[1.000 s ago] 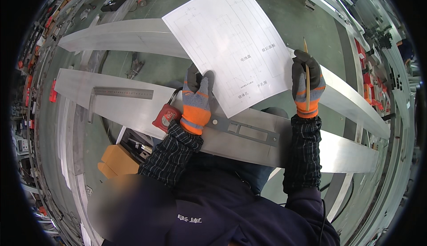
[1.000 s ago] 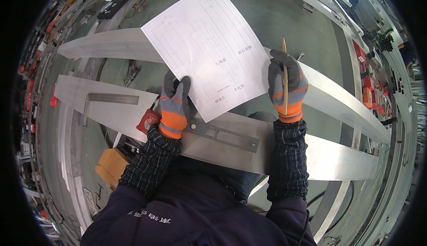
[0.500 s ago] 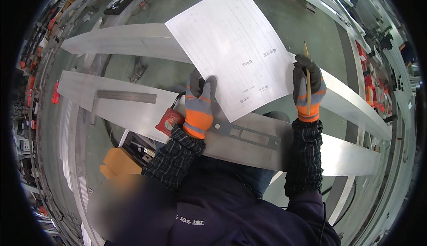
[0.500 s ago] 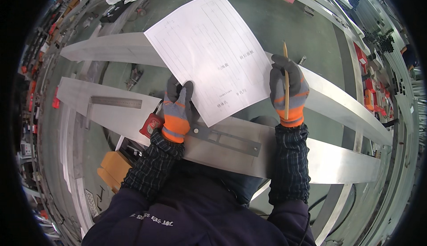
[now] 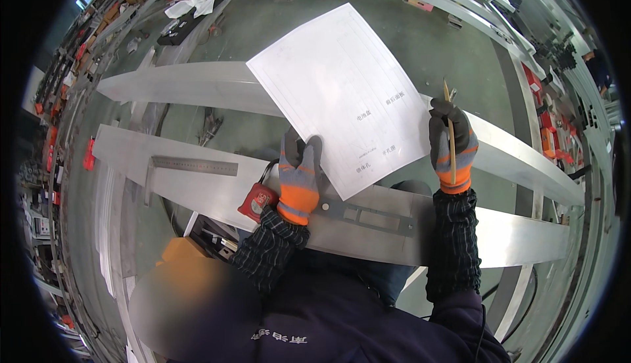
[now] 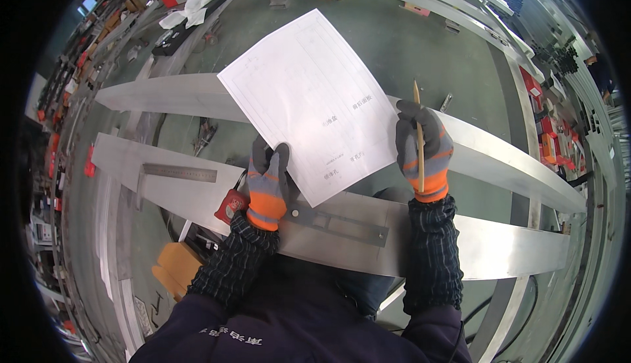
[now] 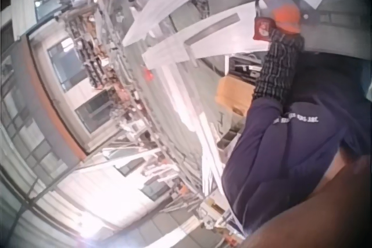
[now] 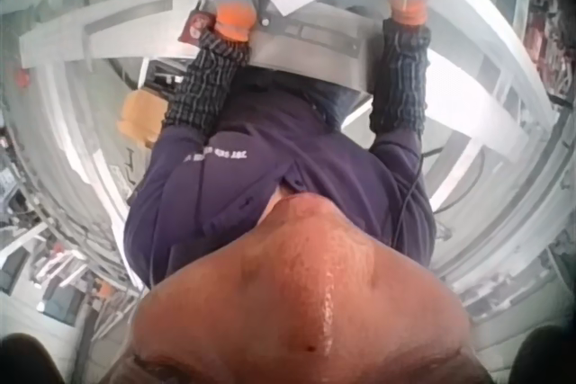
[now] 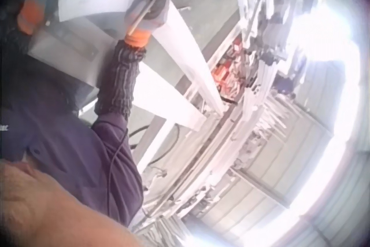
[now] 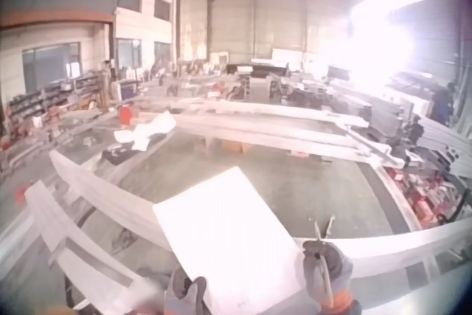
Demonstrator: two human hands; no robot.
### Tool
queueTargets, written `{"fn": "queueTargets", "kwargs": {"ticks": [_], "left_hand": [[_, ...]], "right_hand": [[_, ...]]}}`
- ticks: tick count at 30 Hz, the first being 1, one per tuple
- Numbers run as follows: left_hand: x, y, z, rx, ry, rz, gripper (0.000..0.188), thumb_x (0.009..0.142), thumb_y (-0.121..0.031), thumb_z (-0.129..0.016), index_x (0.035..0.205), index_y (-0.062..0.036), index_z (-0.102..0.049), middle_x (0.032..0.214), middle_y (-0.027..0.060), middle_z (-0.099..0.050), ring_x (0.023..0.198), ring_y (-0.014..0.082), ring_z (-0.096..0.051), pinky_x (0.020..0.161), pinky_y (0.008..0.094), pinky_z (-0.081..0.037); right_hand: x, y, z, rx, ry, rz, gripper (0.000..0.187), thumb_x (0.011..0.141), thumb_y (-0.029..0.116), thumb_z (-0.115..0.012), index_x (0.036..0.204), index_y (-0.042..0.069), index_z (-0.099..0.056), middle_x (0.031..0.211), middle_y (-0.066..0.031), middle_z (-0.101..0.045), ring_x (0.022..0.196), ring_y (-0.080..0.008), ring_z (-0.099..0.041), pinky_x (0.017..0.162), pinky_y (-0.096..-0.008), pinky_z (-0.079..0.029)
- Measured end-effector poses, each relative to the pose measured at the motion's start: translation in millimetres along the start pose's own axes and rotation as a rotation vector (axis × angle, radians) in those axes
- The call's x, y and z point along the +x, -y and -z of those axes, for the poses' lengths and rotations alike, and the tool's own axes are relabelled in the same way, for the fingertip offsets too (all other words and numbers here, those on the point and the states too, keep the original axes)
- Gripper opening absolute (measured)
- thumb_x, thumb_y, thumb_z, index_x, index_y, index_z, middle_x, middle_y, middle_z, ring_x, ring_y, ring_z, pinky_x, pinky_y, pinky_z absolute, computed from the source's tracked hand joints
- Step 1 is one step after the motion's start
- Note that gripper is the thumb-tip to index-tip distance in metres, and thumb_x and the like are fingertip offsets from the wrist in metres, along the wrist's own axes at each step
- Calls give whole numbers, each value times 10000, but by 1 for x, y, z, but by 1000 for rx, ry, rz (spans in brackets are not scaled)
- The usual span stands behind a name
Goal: The person measures and marks a long metal beam using a ruler and pencil, then consults a printed document while seated at a workbench. They continue to mark the beam at multiple points, referencing the document repeatedly.
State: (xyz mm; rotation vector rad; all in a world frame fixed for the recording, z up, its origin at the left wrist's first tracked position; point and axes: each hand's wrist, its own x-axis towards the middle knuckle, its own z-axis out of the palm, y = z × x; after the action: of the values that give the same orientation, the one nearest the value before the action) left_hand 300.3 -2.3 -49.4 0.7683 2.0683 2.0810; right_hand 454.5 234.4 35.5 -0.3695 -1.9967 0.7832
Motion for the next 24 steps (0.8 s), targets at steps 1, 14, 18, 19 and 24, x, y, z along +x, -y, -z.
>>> {"fn": "queueTargets", "kwargs": {"ticks": [1,14,18,19,24], "left_hand": [[-1,8,3,135,-5,-75,447,1014,-71,-593,1437,-8,-465,1250,72,-593,1055,125,-565,849,253,-509],[3,-2,-1,88,-18,-106,344,1049,-154,-580,1335,24,-511,1153,120,-602,980,188,-614,832,314,-530],[6,-19,-2,-67,-4,104,342,1034,-94,-562,1357,7,-508,1117,84,-629,958,142,-577,819,274,-506],[5,-19,-5,-123,-28,124,338,1035,-99,-565,1351,7,-510,1113,85,-633,956,141,-579,820,275,-506],[4,-14,4,4,24,43,365,1036,-86,-581,1380,3,-503,1201,102,-636,1039,148,-608,877,270,-524]], "right_hand": [[-1,-2,-1,10,-7,10,216,904,-29,-650,1108,33,-682,951,-107,-726,854,-210,-710,785,-305,-559],[0,-1,-3,5,-41,17,215,877,-35,-653,1074,33,-707,947,-123,-721,827,-239,-702,772,-316,-558],[1,-2,0,-18,-27,30,209,894,-17,-629,1085,31,-699,932,-106,-707,812,-212,-679,752,-305,-543],[1,-4,1,-33,-29,72,195,925,2,-607,1099,29,-692,911,-83,-692,782,-168,-654,723,-285,-529],[3,3,-1,-40,-30,77,202,922,-7,-588,1092,21,-693,911,-95,-691,785,-177,-657,732,-291,-529]]}}
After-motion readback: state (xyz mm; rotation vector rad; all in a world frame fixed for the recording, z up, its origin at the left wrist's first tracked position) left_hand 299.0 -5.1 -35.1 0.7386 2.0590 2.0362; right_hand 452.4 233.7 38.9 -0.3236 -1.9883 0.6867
